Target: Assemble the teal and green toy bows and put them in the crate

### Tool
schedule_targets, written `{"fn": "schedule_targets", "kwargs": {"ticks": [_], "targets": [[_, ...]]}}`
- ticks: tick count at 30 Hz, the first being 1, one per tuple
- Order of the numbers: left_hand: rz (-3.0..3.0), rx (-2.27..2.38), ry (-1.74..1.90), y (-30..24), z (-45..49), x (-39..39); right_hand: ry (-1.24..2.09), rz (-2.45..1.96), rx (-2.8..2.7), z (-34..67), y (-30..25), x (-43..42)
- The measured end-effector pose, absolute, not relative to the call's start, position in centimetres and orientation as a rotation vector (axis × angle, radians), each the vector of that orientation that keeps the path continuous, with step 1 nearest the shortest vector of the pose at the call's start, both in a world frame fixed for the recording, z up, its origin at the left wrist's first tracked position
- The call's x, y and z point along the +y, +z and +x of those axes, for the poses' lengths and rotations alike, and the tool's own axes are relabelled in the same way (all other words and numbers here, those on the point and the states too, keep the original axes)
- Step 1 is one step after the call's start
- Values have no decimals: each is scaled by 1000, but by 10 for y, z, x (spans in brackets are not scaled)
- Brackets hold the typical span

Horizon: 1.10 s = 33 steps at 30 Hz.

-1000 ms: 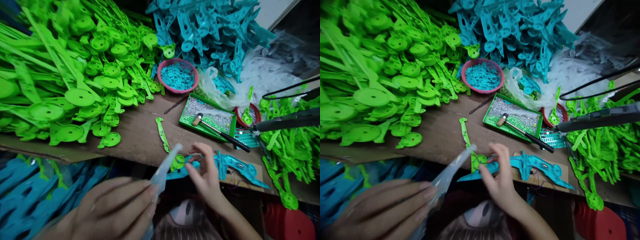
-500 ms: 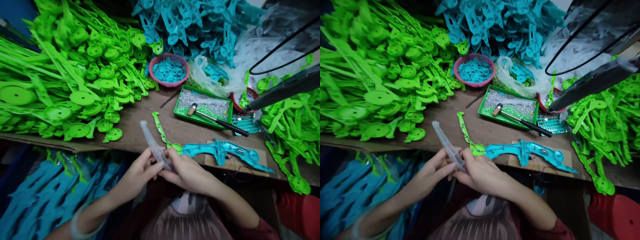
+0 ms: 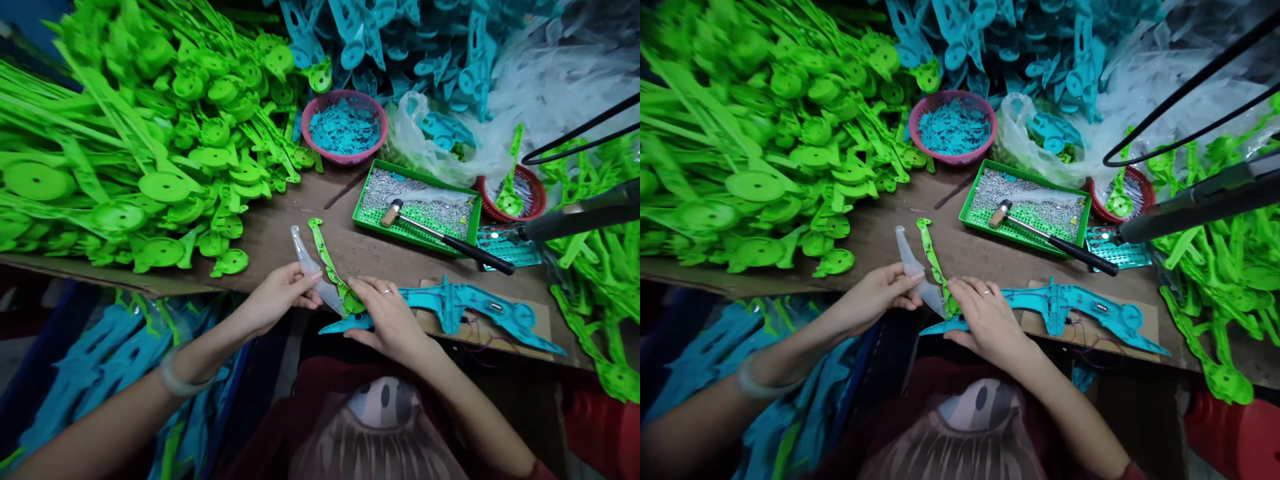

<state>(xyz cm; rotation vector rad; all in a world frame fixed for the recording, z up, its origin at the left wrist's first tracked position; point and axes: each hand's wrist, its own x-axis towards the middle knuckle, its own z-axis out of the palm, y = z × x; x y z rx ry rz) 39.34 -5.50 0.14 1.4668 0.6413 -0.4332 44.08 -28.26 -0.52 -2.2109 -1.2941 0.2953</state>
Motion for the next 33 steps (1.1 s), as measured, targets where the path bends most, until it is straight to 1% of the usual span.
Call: {"fn": "schedule_targets", "kwargs": {"ticks": [8,12,15,18,21,25,28,30,33], "targets": [[1683,608,-503,-7,409,-47,278,-2174,-1444,440,-12,-282],[1998,570,-585,-4,437,-24,306,-2177,-1456,441,-13,-285],[2120,564,-544,-3,465,-7,325,-2158,-1448,443,-13,-286],[2177,587,-423,-6,488,2,335,-2141,-1438,444,-15,-284],[2268,576,-276,-6,490,1,341,-2132,-1433,440,-14,-284],[2476,586,119,-2,451,-19,280,-2104,-1438,441,2,-294],[2584,495,404,-13,408,-39,153,-2097,-1350,467,26,-289],[2630,368,549,-26,386,-48,82,-2121,-1313,498,46,-261],[2678,215,706,-41,372,-53,49,-2253,-1387,554,73,-173]]}}
